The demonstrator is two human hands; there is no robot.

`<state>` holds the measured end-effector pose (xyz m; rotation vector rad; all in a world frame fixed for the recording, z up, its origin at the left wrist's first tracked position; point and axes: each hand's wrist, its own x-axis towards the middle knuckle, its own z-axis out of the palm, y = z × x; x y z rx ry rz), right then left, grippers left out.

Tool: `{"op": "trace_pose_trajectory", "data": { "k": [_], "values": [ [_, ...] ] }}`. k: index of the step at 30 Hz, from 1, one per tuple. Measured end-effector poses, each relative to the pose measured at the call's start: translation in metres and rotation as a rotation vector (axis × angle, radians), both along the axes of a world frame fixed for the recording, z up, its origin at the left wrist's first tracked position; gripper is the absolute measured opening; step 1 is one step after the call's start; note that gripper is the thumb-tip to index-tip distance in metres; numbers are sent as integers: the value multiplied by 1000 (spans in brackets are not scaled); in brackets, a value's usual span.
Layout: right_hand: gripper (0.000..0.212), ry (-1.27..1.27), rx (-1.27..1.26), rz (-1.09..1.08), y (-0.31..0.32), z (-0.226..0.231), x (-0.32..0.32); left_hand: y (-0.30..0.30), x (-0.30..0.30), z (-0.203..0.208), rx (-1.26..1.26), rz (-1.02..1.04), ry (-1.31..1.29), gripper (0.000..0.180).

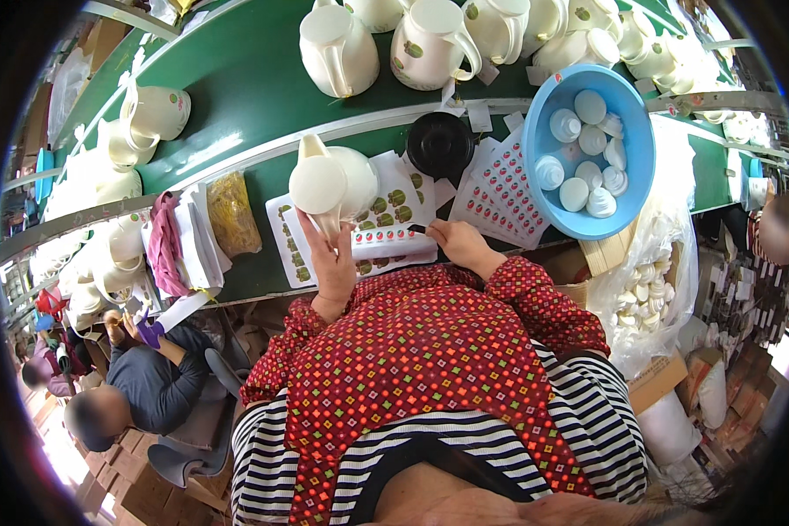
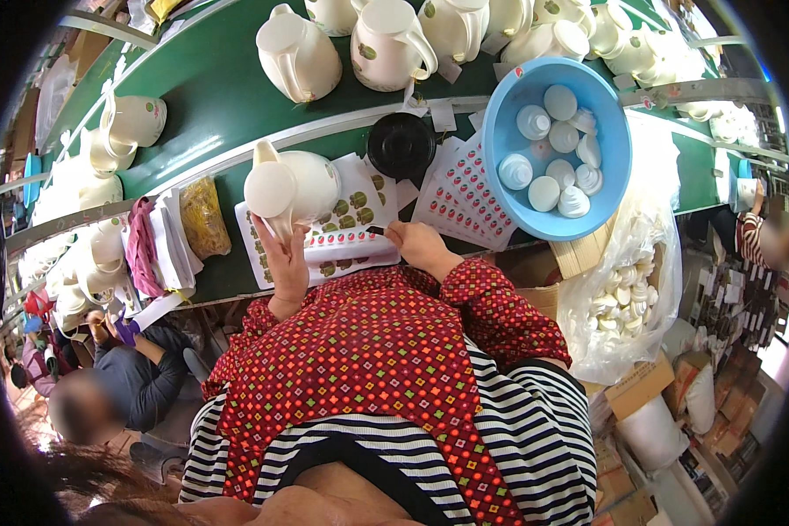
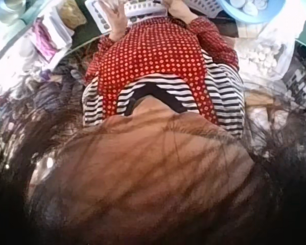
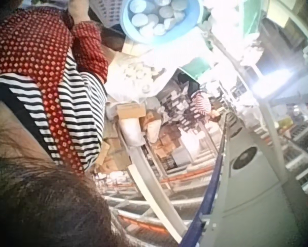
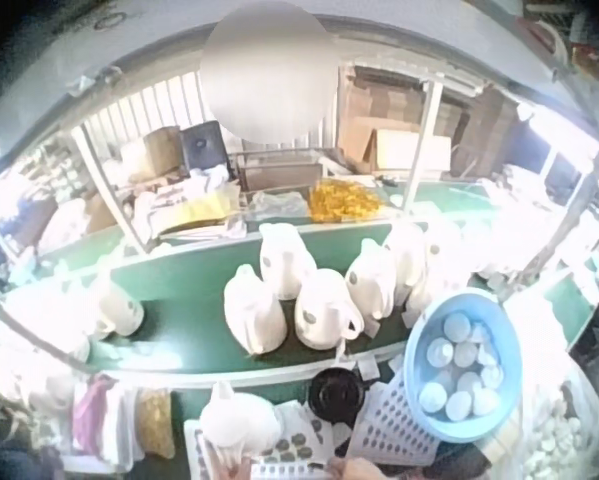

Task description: The person repeatedly picks up white plastic pitchers from a green workbench, applies small stickers to their sides, and places them back on the bench. The person also handles sticker sheets and a blue bowl of white plastic lids.

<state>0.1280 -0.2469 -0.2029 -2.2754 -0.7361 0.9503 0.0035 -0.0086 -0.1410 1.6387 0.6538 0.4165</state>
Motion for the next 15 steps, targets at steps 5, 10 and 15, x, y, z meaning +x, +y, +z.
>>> {"op": "trace_pose_trajectory", "data": {
  "k": [5, 10, 15],
  "values": [
    [25, -65, -78, 16, 3, -21, -14, 4, -47, -10, 294, -20, 113, 64],
    [20, -125, -182, 46, 9, -46, -23, 1, -65, -63, 344, -784, 47, 32],
    [14, -201, -48, -6, 0, -65, -29, -26, -27, -93, 729, -1039, 188, 55]
  ]
}}
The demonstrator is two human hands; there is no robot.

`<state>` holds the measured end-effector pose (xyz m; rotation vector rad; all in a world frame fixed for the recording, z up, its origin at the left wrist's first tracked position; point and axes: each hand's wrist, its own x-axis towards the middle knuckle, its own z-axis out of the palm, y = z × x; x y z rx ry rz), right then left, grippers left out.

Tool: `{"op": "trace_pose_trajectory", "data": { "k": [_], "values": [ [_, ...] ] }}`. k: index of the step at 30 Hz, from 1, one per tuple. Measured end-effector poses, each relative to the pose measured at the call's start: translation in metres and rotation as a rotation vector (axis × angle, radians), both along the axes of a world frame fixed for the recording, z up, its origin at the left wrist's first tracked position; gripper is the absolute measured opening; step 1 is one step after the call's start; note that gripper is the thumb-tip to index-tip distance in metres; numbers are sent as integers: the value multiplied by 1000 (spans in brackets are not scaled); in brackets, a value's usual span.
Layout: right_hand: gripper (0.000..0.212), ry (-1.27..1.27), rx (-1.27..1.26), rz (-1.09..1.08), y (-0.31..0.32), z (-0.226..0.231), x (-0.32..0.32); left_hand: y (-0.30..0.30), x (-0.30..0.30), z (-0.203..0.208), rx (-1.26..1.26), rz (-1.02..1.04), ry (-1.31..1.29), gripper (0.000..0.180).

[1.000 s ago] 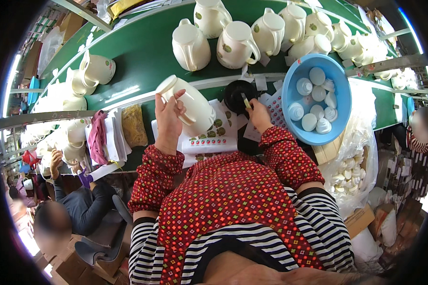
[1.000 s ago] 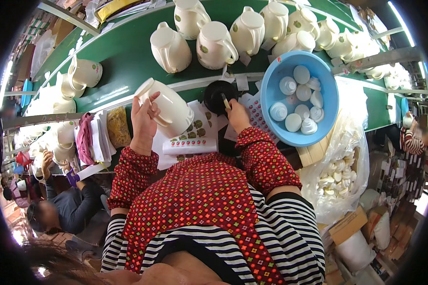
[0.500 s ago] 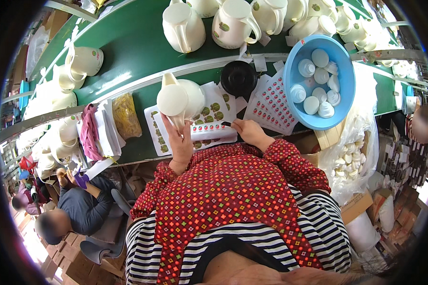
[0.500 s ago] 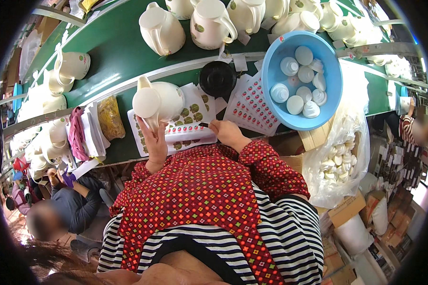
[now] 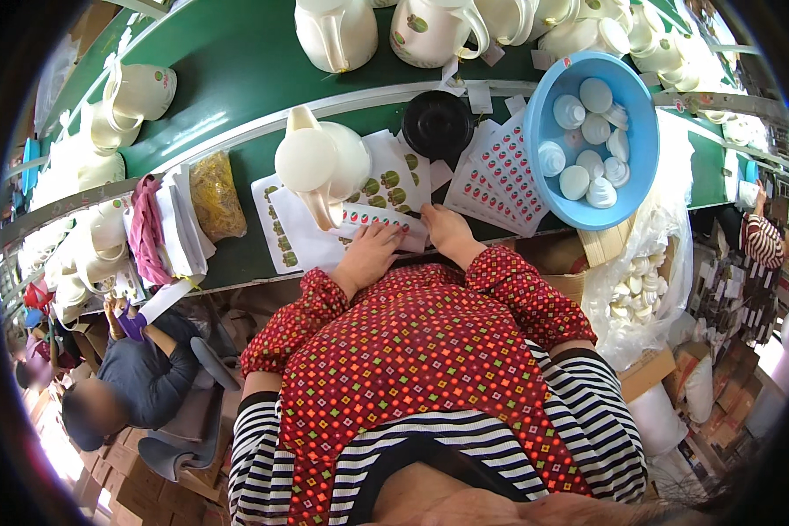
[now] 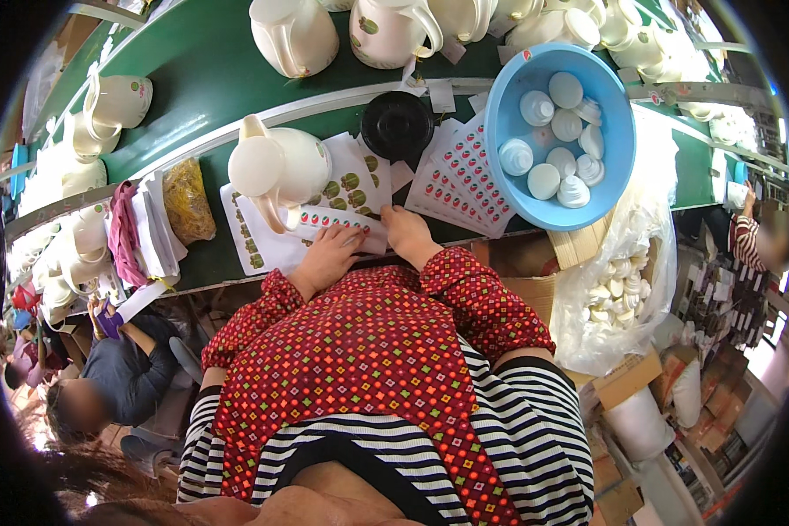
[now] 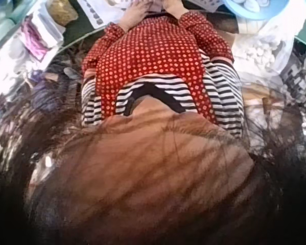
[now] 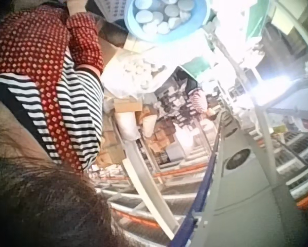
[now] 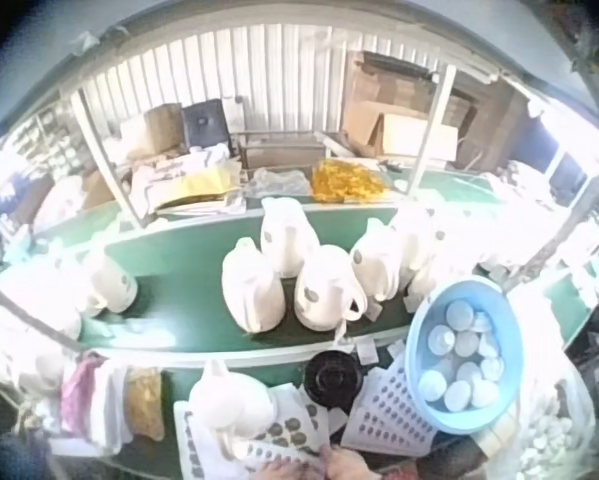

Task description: The person repeatedly picks up white plastic pitchers from a green workbench, applies small stickers to their sides, and places them back on the bench. The person also handles sticker sheets and a blue bowl of white plastic lids.

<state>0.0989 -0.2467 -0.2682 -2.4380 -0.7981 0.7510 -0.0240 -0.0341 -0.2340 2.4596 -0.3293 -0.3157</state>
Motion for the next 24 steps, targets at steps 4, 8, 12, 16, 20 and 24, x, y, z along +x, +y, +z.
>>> {"op": "trace_pose_trajectory", "data": {
  "k": [4, 8, 12, 16, 20, 24],
  "values": [
    [14, -26, 82, -98, -3, 27, 3, -12, -3, -9, 170, -33, 63, 61],
    [15, 85, 104, -97, -10, 37, 0, -15, -3, -10, 179, 2, 82, 61],
    [17, 57, 63, -70, -14, 22, -6, -17, -7, -13, 205, 11, 39, 58],
    [17, -78, 81, -111, -9, 11, -7, -18, -7, -11, 227, 1, 42, 51],
    [16, -139, 52, -107, -5, 3, -9, -18, -9, -19, 202, 8, 38, 60],
    [16, -165, 53, -95, -6, -1, -10, -18, -8, -14, 206, 6, 50, 52]
  ]
}}
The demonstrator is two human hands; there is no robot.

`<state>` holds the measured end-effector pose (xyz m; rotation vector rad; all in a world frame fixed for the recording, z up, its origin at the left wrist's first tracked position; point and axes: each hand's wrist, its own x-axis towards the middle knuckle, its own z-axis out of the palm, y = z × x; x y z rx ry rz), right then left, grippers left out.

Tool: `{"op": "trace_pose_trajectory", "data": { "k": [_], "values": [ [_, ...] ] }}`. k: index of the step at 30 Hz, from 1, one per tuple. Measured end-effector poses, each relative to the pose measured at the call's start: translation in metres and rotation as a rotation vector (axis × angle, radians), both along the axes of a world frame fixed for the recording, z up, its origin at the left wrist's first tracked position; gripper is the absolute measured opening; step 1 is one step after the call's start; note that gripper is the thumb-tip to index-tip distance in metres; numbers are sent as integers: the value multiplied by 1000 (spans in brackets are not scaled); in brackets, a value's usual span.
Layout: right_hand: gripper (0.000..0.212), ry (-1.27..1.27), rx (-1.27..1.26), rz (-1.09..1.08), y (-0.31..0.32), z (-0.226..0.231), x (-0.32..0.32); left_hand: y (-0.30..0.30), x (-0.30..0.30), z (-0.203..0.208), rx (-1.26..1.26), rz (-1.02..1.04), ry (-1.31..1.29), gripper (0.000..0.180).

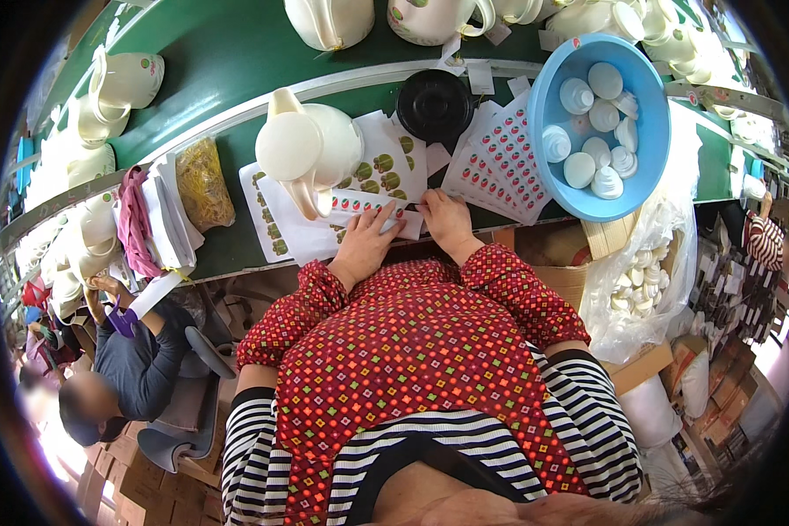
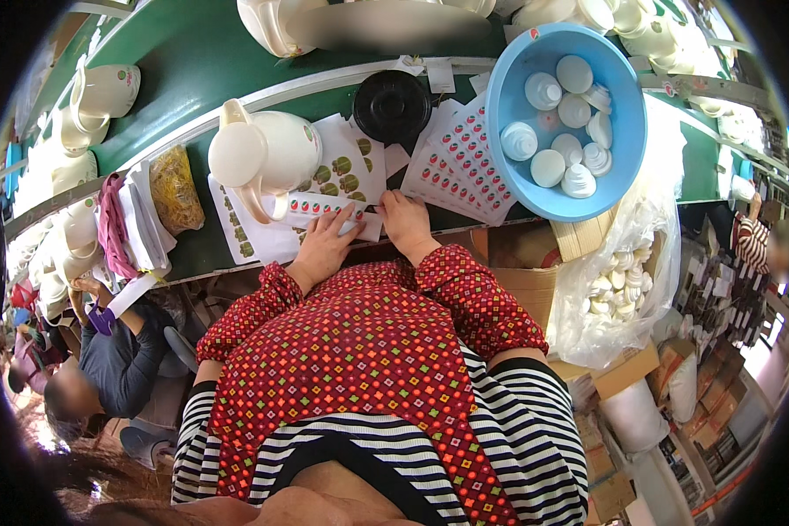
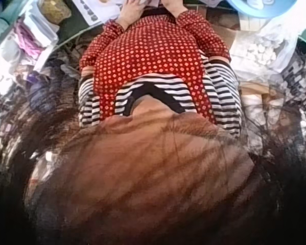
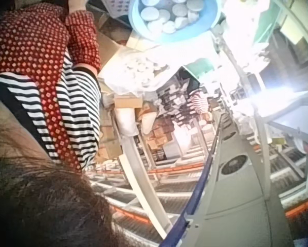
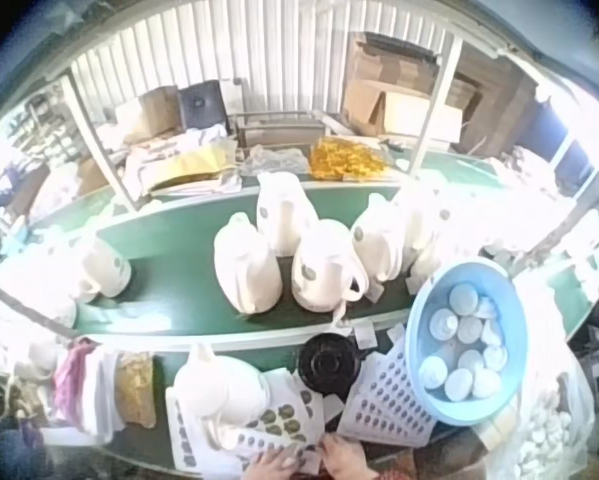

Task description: The person repeatedly picks up white plastic pitchers from a green workbench, applies small stickers to their sides, and places them back on the bench. The person also handles sticker sheets and a blue bowl of white plastic lids.

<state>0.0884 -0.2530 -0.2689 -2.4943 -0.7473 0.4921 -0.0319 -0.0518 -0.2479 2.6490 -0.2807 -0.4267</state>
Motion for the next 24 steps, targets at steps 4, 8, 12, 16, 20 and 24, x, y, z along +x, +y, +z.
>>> {"op": "trace_pose_trajectory", "data": {
  "k": [4, 8, 12, 16, 20, 24],
  "values": [
    [15, -42, -32, 20, -1, -2, 0, 1, 0, 2, -8, -1, -2, 49],
    [14, -13, -21, 31, 1, -2, 2, 2, 0, 1, -22, -3, -3, 50],
    [13, -12, 11, 22, 2, -4, 2, 3, -1, 2, -35, 2, -10, 49],
    [12, -43, 23, 10, 6, -2, 2, 4, -1, 2, -37, 6, -10, 48],
    [12, -51, 4, 25, 6, -1, 6, 4, 0, 2, -46, 5, -14, 49],
    [12, -55, -9, 55, 4, 2, 8, 4, 0, 2, -44, 7, 3, 50]
  ]
}}
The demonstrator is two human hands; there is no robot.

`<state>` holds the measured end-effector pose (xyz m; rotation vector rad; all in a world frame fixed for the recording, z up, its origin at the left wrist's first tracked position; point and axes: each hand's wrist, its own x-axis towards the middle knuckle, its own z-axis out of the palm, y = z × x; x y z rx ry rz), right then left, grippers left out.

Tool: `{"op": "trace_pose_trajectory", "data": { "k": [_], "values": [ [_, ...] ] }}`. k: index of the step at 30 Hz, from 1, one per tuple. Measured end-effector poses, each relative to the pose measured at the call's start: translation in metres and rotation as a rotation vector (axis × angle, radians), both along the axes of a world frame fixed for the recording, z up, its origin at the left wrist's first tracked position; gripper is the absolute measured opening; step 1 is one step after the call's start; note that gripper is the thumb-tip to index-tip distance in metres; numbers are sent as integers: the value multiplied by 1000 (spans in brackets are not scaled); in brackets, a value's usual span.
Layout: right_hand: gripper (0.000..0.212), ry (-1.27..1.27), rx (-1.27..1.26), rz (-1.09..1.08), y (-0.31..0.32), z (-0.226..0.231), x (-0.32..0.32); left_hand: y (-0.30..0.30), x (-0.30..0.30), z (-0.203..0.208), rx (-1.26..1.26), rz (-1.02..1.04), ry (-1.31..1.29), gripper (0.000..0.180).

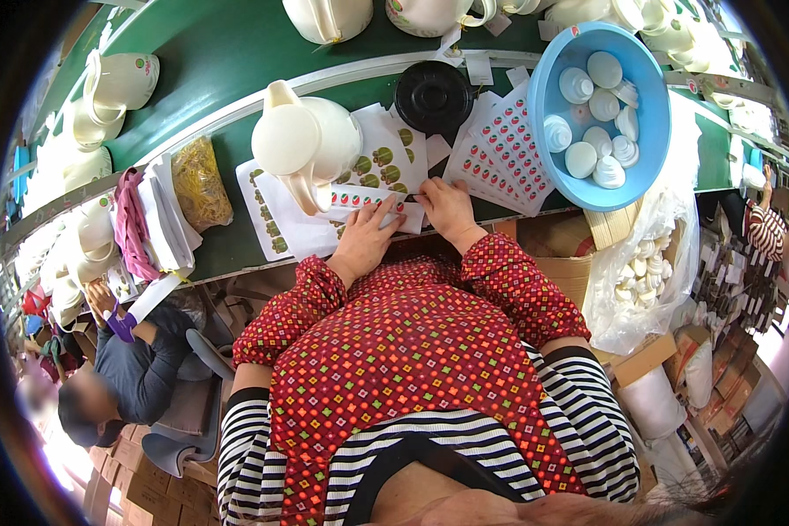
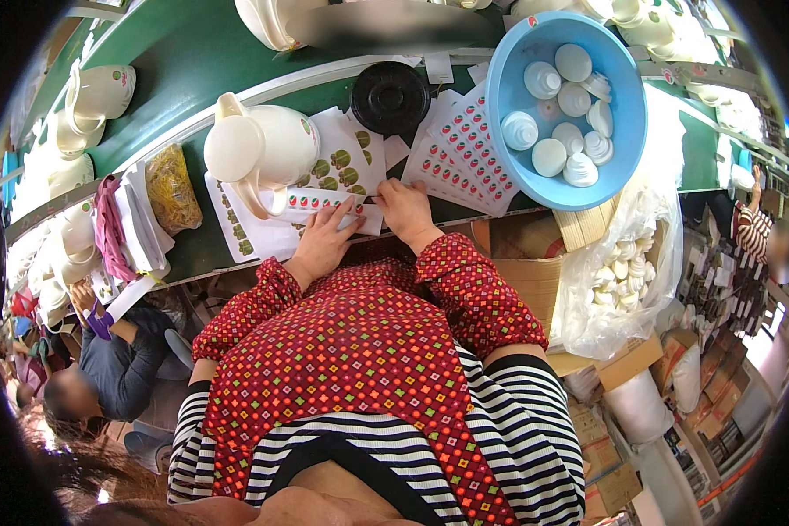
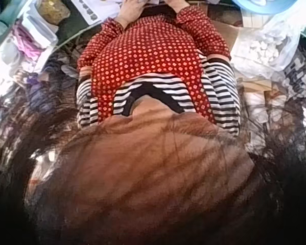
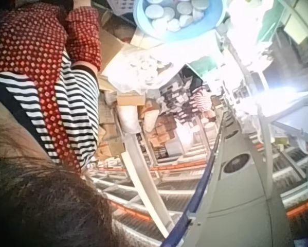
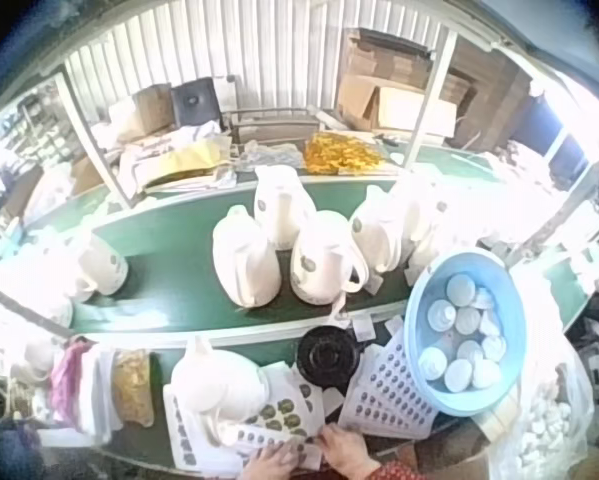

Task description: The person repeatedly picks up white plastic pitchers from a green workbench, applies small stickers to their sides, and places them back on the bench. The person also handles sticker sheets and a blue bowl of white plastic lids.

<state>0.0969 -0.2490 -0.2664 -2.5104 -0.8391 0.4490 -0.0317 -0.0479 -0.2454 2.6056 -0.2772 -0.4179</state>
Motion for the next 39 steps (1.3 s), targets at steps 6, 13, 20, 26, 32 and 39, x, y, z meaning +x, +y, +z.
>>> {"op": "trace_pose_trajectory", "data": {
  "k": [6, 13, 20, 26, 32, 39],
  "values": [
    [12, 14, 47, 20, -1, -3, 3, 1, 1, -2, -10, -6, 20, 55],
    [21, -19, 9, 61, 3, -4, 2, 1, 1, -2, 0, -13, 20, 53],
    [29, -49, -10, 43, 11, 8, -1, 2, 2, -5, -9, -10, 22, 57],
    [34, -80, 158, 77, 5, 23, -3, 4, 6, 1, -46, -29, 53, 52],
    [41, -27, 179, -170, 0, 70, 10, 27, -12, 25, -381, 305, 47, 45],
    [42, 278, 314, -294, 2, 128, 30, 86, 8, 96, -270, 677, -380, 51]
  ]
}}
